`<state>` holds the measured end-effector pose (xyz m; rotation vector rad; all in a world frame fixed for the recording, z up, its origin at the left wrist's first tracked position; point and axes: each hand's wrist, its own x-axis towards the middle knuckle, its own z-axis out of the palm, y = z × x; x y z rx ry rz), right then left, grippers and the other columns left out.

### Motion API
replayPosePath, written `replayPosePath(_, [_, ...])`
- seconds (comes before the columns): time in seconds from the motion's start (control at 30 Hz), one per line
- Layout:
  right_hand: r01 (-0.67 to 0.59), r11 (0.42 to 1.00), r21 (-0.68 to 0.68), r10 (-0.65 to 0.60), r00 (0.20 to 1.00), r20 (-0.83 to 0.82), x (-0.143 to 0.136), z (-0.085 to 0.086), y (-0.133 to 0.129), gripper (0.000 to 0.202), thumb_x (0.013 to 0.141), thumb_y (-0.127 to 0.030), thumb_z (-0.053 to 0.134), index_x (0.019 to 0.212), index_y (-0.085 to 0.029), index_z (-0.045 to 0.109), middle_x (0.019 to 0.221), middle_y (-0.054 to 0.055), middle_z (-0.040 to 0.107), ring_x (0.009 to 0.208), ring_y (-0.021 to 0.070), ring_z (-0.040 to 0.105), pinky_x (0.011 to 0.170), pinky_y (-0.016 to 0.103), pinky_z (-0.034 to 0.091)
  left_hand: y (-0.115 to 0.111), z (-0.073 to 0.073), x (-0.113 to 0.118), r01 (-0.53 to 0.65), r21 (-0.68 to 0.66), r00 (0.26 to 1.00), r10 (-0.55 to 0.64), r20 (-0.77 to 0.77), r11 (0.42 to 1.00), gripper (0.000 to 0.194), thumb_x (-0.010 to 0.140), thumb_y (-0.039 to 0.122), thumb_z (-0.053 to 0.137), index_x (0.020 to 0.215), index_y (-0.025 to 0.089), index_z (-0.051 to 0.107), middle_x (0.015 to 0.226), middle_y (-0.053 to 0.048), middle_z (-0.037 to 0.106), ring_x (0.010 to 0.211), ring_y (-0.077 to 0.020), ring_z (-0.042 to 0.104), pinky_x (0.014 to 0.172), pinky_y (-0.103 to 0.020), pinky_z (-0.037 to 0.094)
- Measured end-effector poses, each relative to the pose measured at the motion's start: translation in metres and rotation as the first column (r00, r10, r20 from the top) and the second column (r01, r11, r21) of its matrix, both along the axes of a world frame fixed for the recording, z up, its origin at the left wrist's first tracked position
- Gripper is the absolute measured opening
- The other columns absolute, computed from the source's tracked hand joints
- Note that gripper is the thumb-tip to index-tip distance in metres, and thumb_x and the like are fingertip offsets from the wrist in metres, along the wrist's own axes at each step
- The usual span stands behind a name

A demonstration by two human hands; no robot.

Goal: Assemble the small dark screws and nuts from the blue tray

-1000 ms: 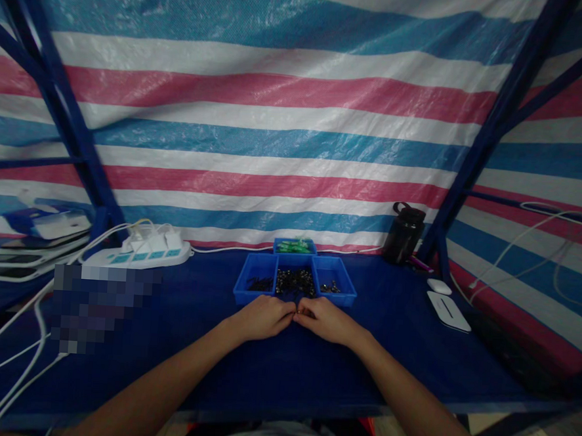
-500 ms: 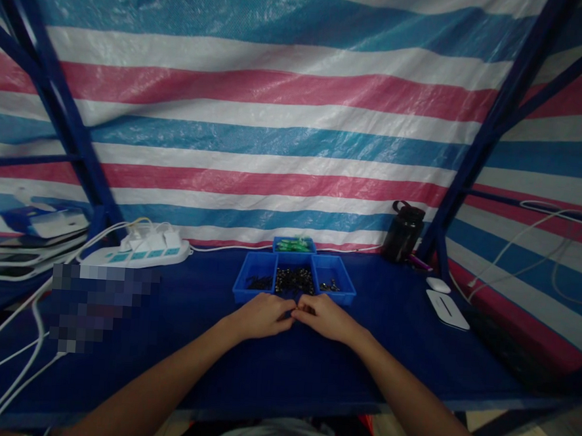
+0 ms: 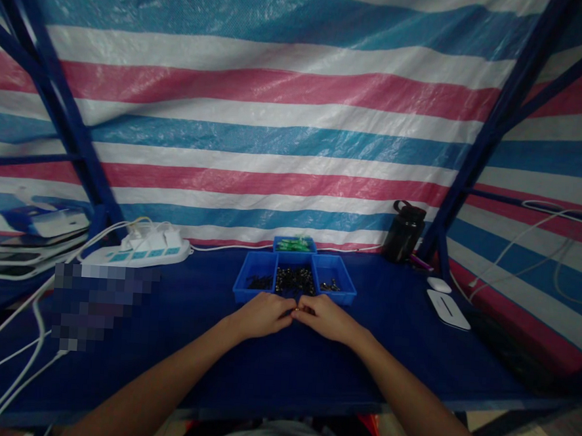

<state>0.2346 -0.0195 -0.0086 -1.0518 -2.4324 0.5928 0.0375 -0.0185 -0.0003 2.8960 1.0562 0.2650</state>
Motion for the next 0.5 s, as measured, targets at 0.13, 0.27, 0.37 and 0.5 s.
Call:
replayPosePath(0.13, [0.009, 1.0, 0.022, -0.009, 1.0, 0.02, 0.0003, 0.0004, -0.0001, 0.028, 0.091, -0.036, 0.048, 0.073, -0.016, 0.055, 0.064, -0.002, 0.056, 0.059, 0.0099, 0.051, 0.053, 0.02, 0.031, 0.0003, -0.0006, 0.0005, -0.002, 0.021, 1.0, 0.002, 0.007, 1.0, 0.01, 0.088, 0.023, 0.047, 0.086, 0.019, 0.055, 0.076, -0.001, 0.065, 0.071, -0.0169, 0.063, 0.06, -0.021, 0.039])
replayPosePath(0.27, [0.001, 0.999, 0.05, -0.002, 1.0, 0.021, 0.0005, 0.0017, -0.0009, 0.029, 0.091, -0.037, 0.047, 0.072, -0.016, 0.055, 0.063, -0.002, 0.055, 0.058, 0.0102, 0.052, 0.053, 0.021, 0.031, 0.0001, -0.0011, 0.0004, -0.011, 0.018, 1.0, 0.011, 0.008, 1.0, 0.009, 0.087, 0.022, 0.047, 0.085, 0.019, 0.055, 0.073, -0.001, 0.064, 0.069, -0.0169, 0.062, 0.058, -0.021, 0.038])
replayPosePath(0.37, [0.003, 0.999, 0.046, -0.004, 1.0, 0.025, 0.0004, 0.0027, -0.0014, 0.029, 0.091, -0.037, 0.047, 0.074, -0.016, 0.056, 0.065, -0.002, 0.057, 0.059, 0.0108, 0.053, 0.054, 0.021, 0.032, 0.0, -0.0012, 0.0001, -0.015, 0.01, 1.0, 0.015, 0.01, 1.0, 0.009, 0.086, 0.022, 0.046, 0.084, 0.019, 0.054, 0.072, -0.001, 0.064, 0.067, -0.0167, 0.062, 0.058, -0.022, 0.038])
replayPosePath(0.5, [0.006, 1.0, 0.015, -0.006, 1.0, 0.013, 0.0002, 0.0032, -0.0013, 0.025, 0.091, -0.037, 0.048, 0.08, -0.017, 0.058, 0.071, 0.0, 0.062, 0.064, 0.0123, 0.057, 0.056, 0.021, 0.035, -0.0004, -0.0009, 0.0001, -0.025, 0.023, 1.0, 0.025, 0.005, 0.999, 0.009, 0.086, 0.023, 0.046, 0.085, 0.018, 0.054, 0.071, -0.001, 0.064, 0.067, -0.0171, 0.062, 0.057, -0.022, 0.038])
